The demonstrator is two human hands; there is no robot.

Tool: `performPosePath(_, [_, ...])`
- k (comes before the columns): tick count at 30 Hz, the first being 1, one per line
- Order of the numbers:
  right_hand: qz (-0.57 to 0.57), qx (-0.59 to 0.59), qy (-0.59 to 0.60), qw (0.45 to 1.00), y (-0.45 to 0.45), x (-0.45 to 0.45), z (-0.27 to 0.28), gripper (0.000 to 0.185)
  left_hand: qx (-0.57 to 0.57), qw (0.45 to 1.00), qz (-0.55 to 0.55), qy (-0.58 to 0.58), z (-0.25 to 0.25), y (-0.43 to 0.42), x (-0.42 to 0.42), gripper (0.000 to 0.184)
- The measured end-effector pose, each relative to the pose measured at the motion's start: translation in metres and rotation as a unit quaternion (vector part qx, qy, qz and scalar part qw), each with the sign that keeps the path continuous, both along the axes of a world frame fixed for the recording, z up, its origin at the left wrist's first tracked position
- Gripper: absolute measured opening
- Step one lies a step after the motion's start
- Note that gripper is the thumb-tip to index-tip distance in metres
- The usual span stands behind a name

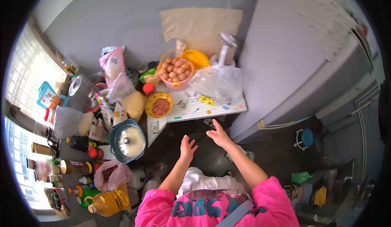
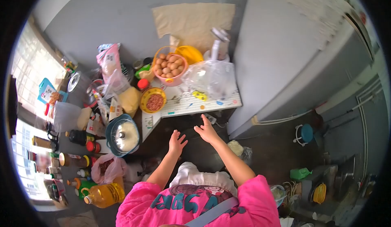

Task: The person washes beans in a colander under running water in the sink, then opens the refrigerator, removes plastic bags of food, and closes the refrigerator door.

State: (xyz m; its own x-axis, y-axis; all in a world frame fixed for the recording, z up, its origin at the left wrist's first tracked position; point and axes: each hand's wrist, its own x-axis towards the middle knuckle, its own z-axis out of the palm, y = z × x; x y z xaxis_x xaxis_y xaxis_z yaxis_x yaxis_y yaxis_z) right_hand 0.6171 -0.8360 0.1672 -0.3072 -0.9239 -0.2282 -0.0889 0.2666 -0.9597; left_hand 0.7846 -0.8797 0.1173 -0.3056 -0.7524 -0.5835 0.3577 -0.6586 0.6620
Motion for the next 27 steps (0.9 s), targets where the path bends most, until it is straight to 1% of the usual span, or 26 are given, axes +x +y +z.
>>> performPosePath(4, [-0.017, -0.053, 0.158, 0.986, 0.071, -0.073, 0.023, 0.067, -0.044, 0.992, -0.112, 0.047, 0.021, 0.054, -0.089, 0.066])
performPosePath(5, [-0.025, -0.091, 0.260, 0.961, 0.086, -0.090, 0.028, 0.066, -0.058, 0.987, -0.138, 0.056, 0.027, 0.068, -0.111, 0.065])
performPosePath(7, [-0.037, -0.111, 0.363, 0.924, 0.112, -0.118, 0.052, 0.063, -0.080, 0.977, -0.179, 0.086, 0.032, 0.093, -0.150, 0.064])
performPosePath(9, [-0.039, -0.102, 0.406, 0.907, 0.131, -0.139, 0.079, 0.059, -0.095, 0.970, -0.193, 0.117, 0.045, 0.117, -0.179, 0.063])
performPosePath(11, [-0.017, -0.069, 0.473, 0.878, 0.147, -0.155, 0.104, 0.056, -0.109, 0.955, -0.212, 0.176, 0.056, 0.133, -0.200, 0.059])
performPosePath(14, [0.009, -0.095, 0.652, 0.752, 0.162, -0.179, 0.119, 0.047, -0.173, 0.932, -0.252, 0.194, 0.071, 0.139, -0.227, 0.057])
performPosePath(16, [0.012, -0.101, 0.705, 0.702, 0.162, -0.198, 0.114, 0.041, -0.195, 0.926, -0.264, 0.187, 0.079, 0.136, -0.243, 0.057])
performPosePath(18, [0.012, -0.094, 0.751, 0.654, 0.161, -0.213, 0.114, 0.036, -0.206, 0.919, -0.285, 0.177, 0.089, 0.131, -0.258, 0.059])
performPosePath(21, [0.014, -0.053, 0.804, 0.592, 0.155, -0.232, 0.118, 0.038, -0.245, 0.905, -0.325, 0.122, 0.083, 0.121, -0.292, 0.062])
performPosePath(22, [0.021, -0.042, 0.820, 0.570, 0.152, -0.236, 0.120, 0.038, -0.291, 0.886, -0.344, 0.112, 0.077, 0.115, -0.305, 0.066])
performPosePath(23, [0.026, -0.018, 0.839, 0.544, 0.150, -0.239, 0.119, 0.039, -0.333, 0.872, -0.337, 0.123, 0.072, 0.112, -0.320, 0.066])
performPosePath(25, [0.040, 0.025, 0.870, 0.490, 0.146, -0.241, 0.115, 0.039, -0.379, 0.852, -0.350, 0.089, 0.088, 0.112, -0.337, 0.066])
performPosePath(26, [0.040, 0.034, 0.882, 0.469, 0.144, -0.241, 0.116, 0.039, -0.421, 0.850, -0.308, 0.078, 0.056, 0.107, -0.352, 0.063])
performPosePath(27, [0.043, 0.038, 0.884, 0.464, 0.141, -0.243, 0.114, 0.038, -0.481, 0.826, -0.293, 0.032, 0.060, 0.107, -0.354, 0.062])
